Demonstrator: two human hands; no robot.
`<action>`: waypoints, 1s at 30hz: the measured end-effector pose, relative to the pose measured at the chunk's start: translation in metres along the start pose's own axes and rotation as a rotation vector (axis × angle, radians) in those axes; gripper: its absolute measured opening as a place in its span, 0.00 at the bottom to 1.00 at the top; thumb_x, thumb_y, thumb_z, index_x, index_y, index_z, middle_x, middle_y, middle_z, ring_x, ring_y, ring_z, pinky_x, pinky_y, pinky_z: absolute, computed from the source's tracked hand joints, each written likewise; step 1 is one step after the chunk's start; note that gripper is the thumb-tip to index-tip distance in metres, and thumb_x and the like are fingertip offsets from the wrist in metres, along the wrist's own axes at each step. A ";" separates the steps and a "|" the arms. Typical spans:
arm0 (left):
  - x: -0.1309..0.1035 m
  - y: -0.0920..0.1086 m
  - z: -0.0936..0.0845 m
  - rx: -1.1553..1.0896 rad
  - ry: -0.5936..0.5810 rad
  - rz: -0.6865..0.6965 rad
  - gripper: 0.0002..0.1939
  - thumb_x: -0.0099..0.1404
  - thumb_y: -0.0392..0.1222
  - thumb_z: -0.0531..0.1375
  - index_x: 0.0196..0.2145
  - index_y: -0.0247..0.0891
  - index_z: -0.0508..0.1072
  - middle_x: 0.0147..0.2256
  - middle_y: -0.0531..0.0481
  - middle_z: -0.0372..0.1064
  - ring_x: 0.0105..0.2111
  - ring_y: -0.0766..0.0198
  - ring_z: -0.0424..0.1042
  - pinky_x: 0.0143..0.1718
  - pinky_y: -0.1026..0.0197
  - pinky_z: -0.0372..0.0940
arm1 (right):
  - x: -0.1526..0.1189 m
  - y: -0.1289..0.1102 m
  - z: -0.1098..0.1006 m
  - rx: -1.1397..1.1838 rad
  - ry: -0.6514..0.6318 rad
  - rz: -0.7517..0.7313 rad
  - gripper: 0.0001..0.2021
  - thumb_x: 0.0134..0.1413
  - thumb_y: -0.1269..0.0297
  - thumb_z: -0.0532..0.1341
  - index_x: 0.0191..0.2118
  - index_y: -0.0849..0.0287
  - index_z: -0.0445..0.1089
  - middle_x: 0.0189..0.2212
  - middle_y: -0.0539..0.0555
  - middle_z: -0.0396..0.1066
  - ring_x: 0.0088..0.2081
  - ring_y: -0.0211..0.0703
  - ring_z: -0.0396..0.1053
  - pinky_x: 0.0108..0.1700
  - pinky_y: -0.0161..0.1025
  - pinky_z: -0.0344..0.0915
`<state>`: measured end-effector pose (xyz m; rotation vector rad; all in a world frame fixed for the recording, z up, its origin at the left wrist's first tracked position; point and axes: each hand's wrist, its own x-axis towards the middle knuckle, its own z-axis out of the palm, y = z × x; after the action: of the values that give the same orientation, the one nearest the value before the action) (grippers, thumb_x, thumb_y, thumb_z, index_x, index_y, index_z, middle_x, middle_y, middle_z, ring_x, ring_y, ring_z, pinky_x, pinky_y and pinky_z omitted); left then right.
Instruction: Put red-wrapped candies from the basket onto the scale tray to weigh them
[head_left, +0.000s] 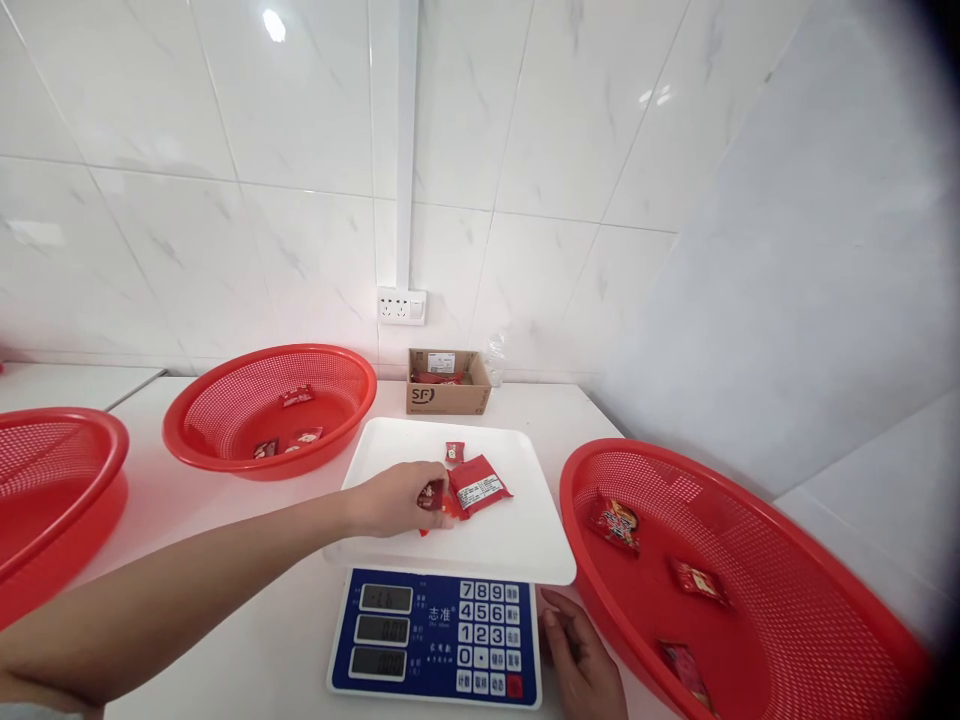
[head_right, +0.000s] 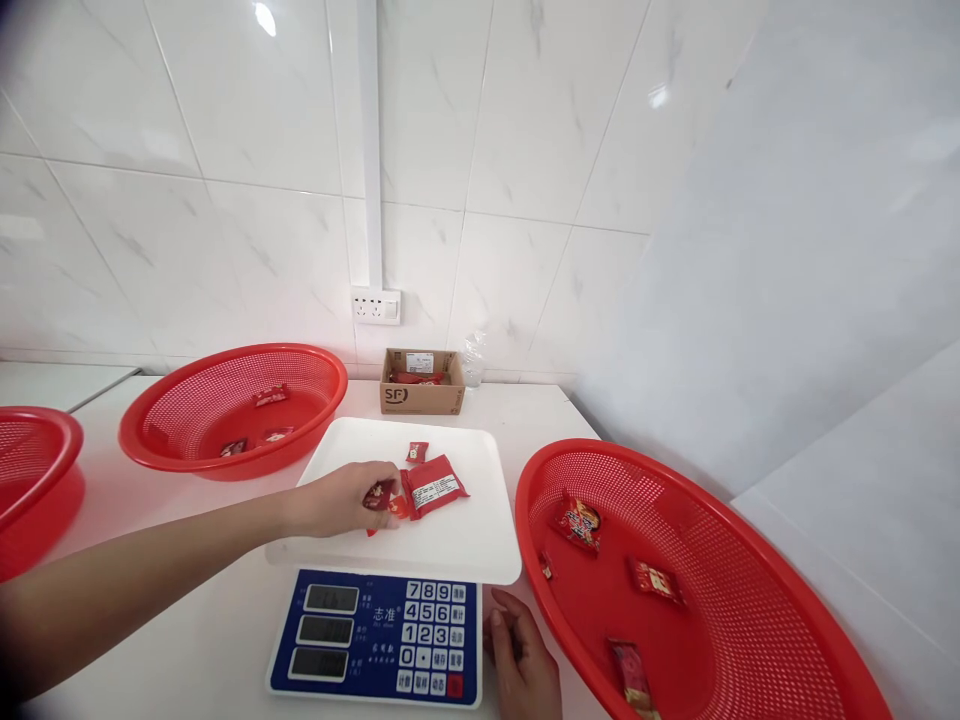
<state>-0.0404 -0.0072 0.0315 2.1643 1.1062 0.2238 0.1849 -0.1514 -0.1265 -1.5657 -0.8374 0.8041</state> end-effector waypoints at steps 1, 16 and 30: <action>0.002 -0.002 -0.001 -0.046 0.033 -0.014 0.15 0.57 0.54 0.57 0.35 0.41 0.67 0.31 0.51 0.67 0.32 0.60 0.67 0.30 0.61 0.60 | 0.000 0.000 0.000 -0.004 0.004 0.004 0.22 0.45 0.44 0.60 0.39 0.57 0.70 0.37 0.56 0.75 0.37 0.47 0.73 0.37 0.35 0.70; 0.026 -0.013 -0.010 -0.231 0.262 -0.081 0.33 0.67 0.60 0.35 0.45 0.38 0.71 0.41 0.46 0.73 0.38 0.60 0.70 0.41 0.58 0.66 | 0.004 0.007 0.000 -0.010 0.015 -0.024 0.24 0.44 0.41 0.60 0.38 0.57 0.72 0.38 0.56 0.76 0.42 0.49 0.73 0.36 0.34 0.71; 0.023 -0.026 0.004 0.407 0.043 0.009 0.37 0.66 0.63 0.39 0.65 0.41 0.40 0.66 0.45 0.34 0.65 0.49 0.24 0.60 0.36 0.27 | 0.012 0.015 -0.009 0.024 -0.085 0.030 0.22 0.44 0.44 0.62 0.39 0.57 0.72 0.40 0.57 0.76 0.43 0.50 0.73 0.35 0.34 0.72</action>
<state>-0.0409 0.0192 0.0088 2.5306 1.2521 0.0507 0.1999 -0.1473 -0.1408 -1.5353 -0.8644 0.9047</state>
